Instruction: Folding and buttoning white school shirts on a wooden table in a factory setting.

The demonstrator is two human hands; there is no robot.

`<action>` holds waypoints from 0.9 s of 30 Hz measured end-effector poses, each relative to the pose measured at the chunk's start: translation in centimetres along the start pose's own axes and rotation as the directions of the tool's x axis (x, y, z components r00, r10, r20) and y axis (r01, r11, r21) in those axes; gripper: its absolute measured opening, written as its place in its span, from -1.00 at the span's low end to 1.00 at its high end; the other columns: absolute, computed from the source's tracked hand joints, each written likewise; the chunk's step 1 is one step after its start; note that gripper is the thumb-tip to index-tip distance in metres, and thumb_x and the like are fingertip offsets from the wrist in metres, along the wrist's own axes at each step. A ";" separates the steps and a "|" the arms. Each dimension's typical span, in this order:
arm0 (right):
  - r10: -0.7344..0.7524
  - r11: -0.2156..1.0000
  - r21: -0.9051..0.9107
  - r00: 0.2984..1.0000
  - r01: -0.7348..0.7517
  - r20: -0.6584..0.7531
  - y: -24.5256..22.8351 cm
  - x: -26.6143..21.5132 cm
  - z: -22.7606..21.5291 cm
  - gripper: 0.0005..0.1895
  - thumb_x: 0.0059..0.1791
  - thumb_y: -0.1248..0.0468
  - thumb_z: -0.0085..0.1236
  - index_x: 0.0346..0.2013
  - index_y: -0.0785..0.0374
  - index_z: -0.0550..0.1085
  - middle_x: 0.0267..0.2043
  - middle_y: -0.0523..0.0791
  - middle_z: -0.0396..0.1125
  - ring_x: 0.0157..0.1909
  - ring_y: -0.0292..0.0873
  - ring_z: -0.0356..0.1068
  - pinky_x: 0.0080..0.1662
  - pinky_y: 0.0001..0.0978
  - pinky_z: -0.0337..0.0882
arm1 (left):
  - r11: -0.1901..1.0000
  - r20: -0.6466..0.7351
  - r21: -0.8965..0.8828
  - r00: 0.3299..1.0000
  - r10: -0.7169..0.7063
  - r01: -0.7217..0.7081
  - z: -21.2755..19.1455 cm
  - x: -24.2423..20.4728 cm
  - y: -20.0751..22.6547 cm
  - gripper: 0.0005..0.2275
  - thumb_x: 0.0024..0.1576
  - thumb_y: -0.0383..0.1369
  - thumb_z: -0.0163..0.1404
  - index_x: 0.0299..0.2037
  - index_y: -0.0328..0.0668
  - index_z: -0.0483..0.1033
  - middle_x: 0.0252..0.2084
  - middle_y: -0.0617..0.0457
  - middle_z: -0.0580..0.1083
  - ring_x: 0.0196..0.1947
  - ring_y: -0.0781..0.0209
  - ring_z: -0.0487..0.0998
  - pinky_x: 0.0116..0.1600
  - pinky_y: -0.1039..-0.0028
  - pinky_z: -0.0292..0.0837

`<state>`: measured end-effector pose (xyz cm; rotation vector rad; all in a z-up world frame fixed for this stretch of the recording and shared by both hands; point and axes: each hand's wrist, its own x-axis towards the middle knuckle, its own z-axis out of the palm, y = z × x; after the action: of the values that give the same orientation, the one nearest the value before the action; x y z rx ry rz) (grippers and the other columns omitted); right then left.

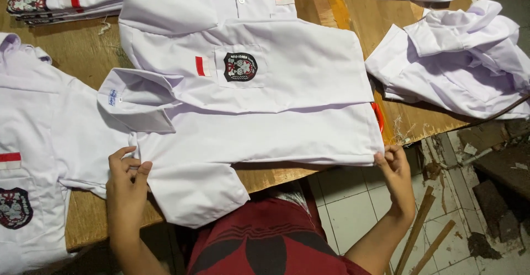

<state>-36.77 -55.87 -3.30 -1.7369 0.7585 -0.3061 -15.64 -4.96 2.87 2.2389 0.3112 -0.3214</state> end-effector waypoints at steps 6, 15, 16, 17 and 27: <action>0.128 0.978 -0.186 0.975 -0.094 0.180 0.4 -2.4 -1.5 -0.77 0.04 0.18 0.08 -0.05 0.16 0.38 0.04 -0.15 0.31 0.08 -0.14 0.31 0.07 -0.33 0.27 | 0.997 -0.052 0.068 0.998 -0.028 0.032 0.1 -0.7 0.6 -0.61 0.31 -0.20 -0.10 0.31 0.00 0.19 0.08 0.04 0.46 0.02 0.02 0.50 -0.01 0.10 0.29; 0.268 0.959 0.082 0.962 -0.272 0.055 0.8 -1.7 2.2 -0.61 0.03 0.02 0.12 -0.44 0.23 0.24 -0.39 -0.13 0.09 -0.24 -0.16 0.30 -0.18 -0.12 0.68 | 0.965 0.005 0.260 0.999 0.044 -0.044 1.0 0.9 -3.6 -0.60 0.16 -0.07 0.15 -0.02 -0.19 0.36 -0.17 0.01 0.52 -0.30 -0.02 0.57 -0.10 0.15 0.33; 0.267 0.959 0.085 0.962 -0.271 0.052 1.9 -1.3 1.6 -0.61 0.03 0.02 0.12 -0.44 0.23 0.24 -0.39 -0.13 0.09 -0.24 -0.16 0.30 -0.18 -0.12 0.68 | 0.964 0.005 0.260 0.999 0.048 -0.047 0.6 0.8 -2.9 -0.60 0.16 -0.07 0.15 -0.02 -0.19 0.36 -0.17 0.01 0.52 -0.30 -0.02 0.57 -0.10 0.15 0.33; 0.189 0.972 0.135 0.981 -0.194 0.047 2.9 -0.9 1.0 -0.70 0.02 0.13 0.18 -0.40 0.19 0.27 -0.39 -0.16 0.14 -0.39 -0.21 0.32 -0.34 -0.33 0.53 | 0.975 0.033 0.221 0.999 -0.020 0.012 0.3 0.6 -2.2 -0.63 0.18 -0.12 0.12 0.02 -0.18 0.37 -0.14 0.00 0.50 -0.29 -0.02 0.57 -0.11 0.19 0.30; 0.180 0.976 -0.124 0.984 -0.180 -0.017 2.2 -0.5 -0.8 -0.82 -0.02 0.35 0.24 -0.15 0.24 0.46 -0.22 -0.09 0.37 -0.22 -0.18 0.35 -0.15 -0.35 0.39 | 0.886 0.280 0.462 0.939 -0.197 0.048 -0.6 0.7 -4.1 -0.50 0.08 0.04 0.04 0.12 -0.05 0.36 -0.17 0.04 0.59 -0.04 -0.04 0.61 0.03 0.22 0.35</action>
<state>-38.30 -56.49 -5.04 -1.7702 0.9502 -0.1425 -16.28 -1.88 0.13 2.5674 0.2206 -0.8978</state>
